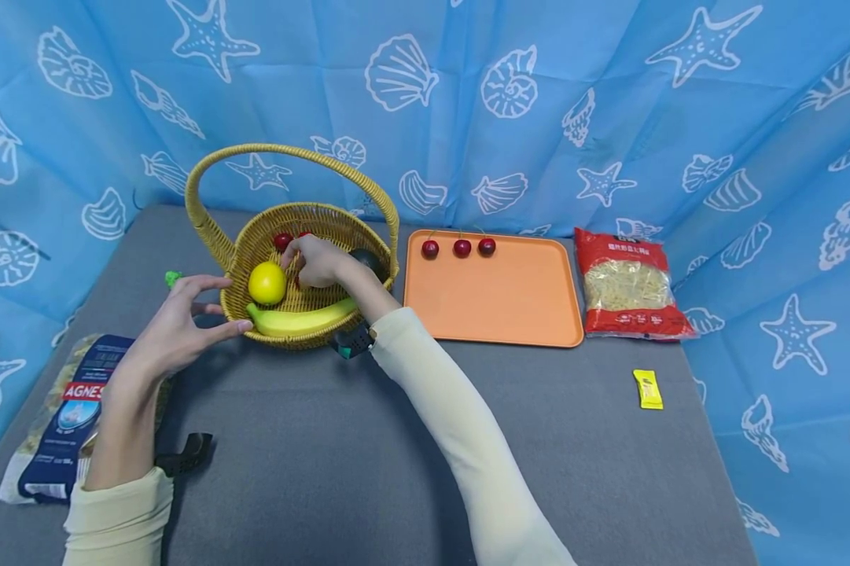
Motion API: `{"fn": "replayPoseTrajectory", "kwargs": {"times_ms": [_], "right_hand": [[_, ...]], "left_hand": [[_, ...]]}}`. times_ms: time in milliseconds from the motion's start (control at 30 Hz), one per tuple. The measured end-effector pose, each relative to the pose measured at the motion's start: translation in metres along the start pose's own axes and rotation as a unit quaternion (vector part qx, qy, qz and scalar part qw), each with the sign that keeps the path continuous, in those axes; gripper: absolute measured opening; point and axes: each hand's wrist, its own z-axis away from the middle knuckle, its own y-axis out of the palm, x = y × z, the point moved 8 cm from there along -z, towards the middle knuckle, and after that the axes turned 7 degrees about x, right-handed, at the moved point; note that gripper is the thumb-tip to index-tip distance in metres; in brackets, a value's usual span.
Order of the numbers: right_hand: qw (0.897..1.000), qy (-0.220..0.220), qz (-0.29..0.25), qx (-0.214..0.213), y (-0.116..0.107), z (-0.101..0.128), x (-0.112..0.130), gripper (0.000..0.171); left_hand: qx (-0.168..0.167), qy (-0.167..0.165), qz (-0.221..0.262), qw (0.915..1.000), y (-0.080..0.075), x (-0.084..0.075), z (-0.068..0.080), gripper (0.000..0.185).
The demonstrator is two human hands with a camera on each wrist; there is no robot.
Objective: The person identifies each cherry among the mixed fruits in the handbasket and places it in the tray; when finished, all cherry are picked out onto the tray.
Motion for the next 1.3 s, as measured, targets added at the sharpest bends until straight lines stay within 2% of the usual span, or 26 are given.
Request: {"fn": "replayPoseTrajectory", "kwargs": {"times_ms": [100, 300, 567, 733, 1000, 1167, 1300], "right_hand": [[1.0, 0.012, 0.006, 0.019, 0.005, -0.001, -0.003, 0.041], [0.999, 0.026, 0.026, 0.021, 0.008, -0.004, -0.009, 0.034], [0.998, 0.021, 0.056, 0.023, 0.008, -0.002, -0.006, 0.034], [0.999, 0.007, 0.049, 0.018, 0.005, 0.008, -0.001, 0.032], [0.997, -0.075, 0.028, -0.01, -0.006, 0.053, 0.014, 0.033], [0.991, -0.13, -0.013, -0.027, -0.011, 0.095, 0.018, 0.032], [0.986, -0.156, -0.048, -0.036, -0.017, 0.133, 0.012, 0.033]], "left_hand": [[0.001, -0.001, 0.002, 1.0, 0.0, 0.0, 0.0, 0.084], [0.0, 0.0, 0.0, 1.0, 0.0, -0.001, 0.002, 0.083], [-0.002, 0.002, -0.005, 1.0, 0.0, -0.001, 0.001, 0.084], [-0.001, 0.0, -0.006, 1.0, 0.0, -0.001, 0.002, 0.084], [0.003, -0.008, -0.003, 1.0, 0.001, 0.001, 0.001, 0.086], [0.002, -0.008, -0.002, 1.0, 0.0, 0.001, 0.001, 0.086], [0.001, -0.007, -0.002, 1.0, 0.0, 0.001, 0.001, 0.086]]}}
